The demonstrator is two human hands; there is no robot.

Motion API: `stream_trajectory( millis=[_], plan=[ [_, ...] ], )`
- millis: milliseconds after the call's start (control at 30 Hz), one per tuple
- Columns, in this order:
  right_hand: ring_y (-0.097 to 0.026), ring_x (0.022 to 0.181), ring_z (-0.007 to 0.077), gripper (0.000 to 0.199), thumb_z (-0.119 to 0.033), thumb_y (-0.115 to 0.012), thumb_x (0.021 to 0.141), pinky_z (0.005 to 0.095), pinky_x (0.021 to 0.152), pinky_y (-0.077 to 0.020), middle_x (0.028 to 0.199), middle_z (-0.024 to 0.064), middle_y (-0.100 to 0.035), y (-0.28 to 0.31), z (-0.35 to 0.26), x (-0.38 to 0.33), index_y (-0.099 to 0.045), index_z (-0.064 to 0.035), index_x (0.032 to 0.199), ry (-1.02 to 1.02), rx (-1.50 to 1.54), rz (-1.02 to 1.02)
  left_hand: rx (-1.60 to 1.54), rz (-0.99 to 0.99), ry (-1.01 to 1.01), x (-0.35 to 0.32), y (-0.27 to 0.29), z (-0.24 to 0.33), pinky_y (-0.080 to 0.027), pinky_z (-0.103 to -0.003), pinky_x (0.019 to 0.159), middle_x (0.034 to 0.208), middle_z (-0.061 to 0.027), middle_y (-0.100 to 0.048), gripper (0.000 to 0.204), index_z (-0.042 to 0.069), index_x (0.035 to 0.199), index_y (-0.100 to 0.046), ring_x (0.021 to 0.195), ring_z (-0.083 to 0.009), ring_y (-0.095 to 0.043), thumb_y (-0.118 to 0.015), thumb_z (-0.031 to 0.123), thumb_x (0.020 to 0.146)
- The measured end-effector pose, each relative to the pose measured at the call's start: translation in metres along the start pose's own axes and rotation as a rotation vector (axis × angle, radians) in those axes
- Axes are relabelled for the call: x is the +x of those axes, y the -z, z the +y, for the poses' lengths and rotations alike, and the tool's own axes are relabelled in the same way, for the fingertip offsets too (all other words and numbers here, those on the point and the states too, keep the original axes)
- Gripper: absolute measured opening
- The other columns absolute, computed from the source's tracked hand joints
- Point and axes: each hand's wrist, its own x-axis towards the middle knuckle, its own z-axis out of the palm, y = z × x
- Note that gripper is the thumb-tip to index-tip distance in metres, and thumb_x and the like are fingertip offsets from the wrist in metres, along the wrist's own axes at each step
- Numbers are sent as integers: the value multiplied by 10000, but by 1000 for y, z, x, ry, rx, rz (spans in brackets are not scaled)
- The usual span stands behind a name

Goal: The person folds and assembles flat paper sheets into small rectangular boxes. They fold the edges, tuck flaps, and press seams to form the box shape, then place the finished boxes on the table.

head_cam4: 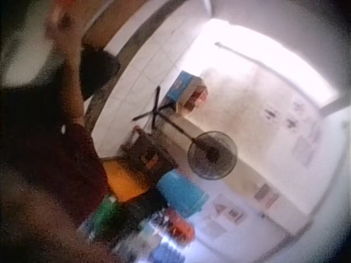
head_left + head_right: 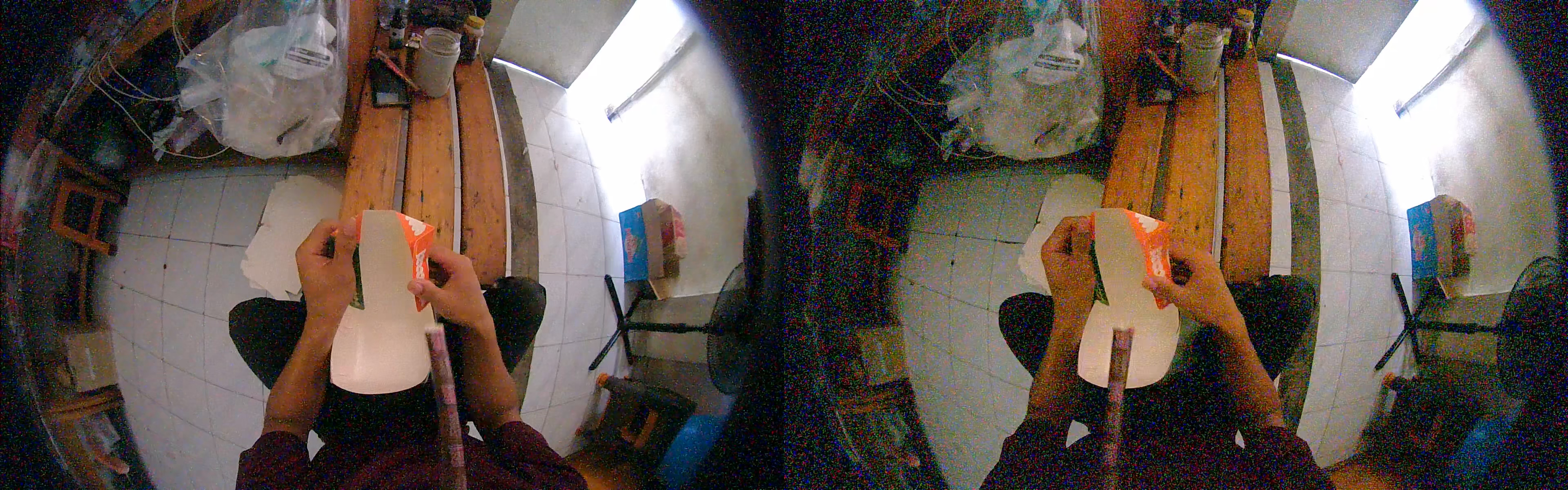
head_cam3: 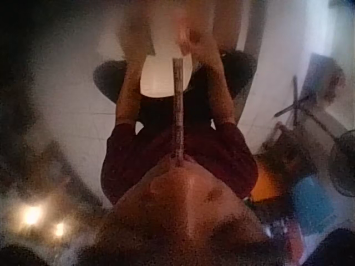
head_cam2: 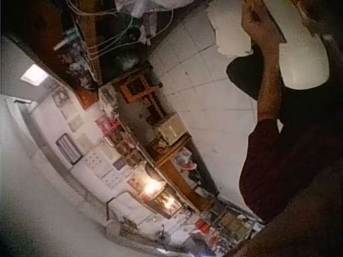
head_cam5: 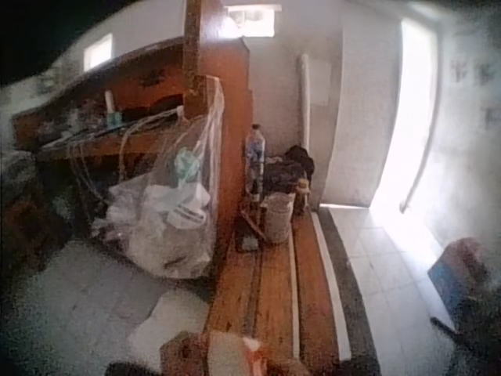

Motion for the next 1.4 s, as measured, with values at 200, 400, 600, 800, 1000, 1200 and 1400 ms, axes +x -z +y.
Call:
stream_trajectory(
  millis=[200, 400, 600, 800, 1000, 1200, 1400],
  plan=[
    [-614, 813, 144, 440, -174, -754, 743, 284, 749, -500, 890, 73, -639, 2, -33, 5, -588, 2, 1110, -128, -329, 120, 109, -85, -29, -7, 20, 15, -515, -289, 749, 895, -90, -637, 151, -13, 908, -595, 828, -175, -627, -673, 77, 815],
    [-622, 934, 327, 565, -313, -778, 703, 406, 768, -503, 1042, 171, -634, -24, -14, 12, -572, -62, 1165, 346, -656, 143, 106, -344, 305, -17, 1, 24, -500, -261, 701, 843, -79, -680, 247, -25, 940, -668, 764, -131, -627, -665, 208, 860],
    [-596, 1011, 332, 725, -314, -797, 667, 411, 840, -477, 1165, 152, -602, -20, 3, 8, -495, -86, 1285, 301, -595, -22, -123, -418, 395, -19, 6, 23, -492, -254, 707, 843, -55, -680, 223, -20, 918, -680, 772, -103, -607, -649, 196, 873],
    [-609, 904, 333, 568, -275, -747, 729, 414, 782, -477, 1081, 154, -628, -17, 14, 6, -544, -60, 1213, 360, -513, 121, -139, -421, 316, -20, -8, 10, -502, -260, 714, 909, -68, -680, 276, -16, 1031, -651, 785, -124, -622, -696, 165, 826],
    [-552, 646, 167, 292, -306, -584, 892, 326, 576, -445, 737, 63, -610, 16, 16, 0, -621, -17, 908, 22, -326, 133, 175, -563, -1, -31, 21, 56, -511, -282, 756, 965, -136, -651, 391, 1, 1071, -613, 827, -226, -646, -743, 223, 777],
    [-514, 629, 151, 325, -362, -542, 924, 301, 560, -431, 709, 32, -558, 8, 47, -20, -590, -41, 911, 13, -280, 240, 11, -173, 12, -34, 24, -13, -507, -343, 794, 914, -116, -668, 202, 35, 1028, -598, 810, -235, -633, -495, 163, 911],
    [-570, 891, 183, 472, -434, -517, 929, 301, 730, -488, 1057, 99, -581, -4, 42, -3, -551, -24, 1161, -67, 288, 85, -38, -297, 148, -53, 25, -23, -487, -405, 808, 967, -147, -664, 374, 84, 1146, -598, 884, -279, -635, -405, 359, 981]
  ],
)
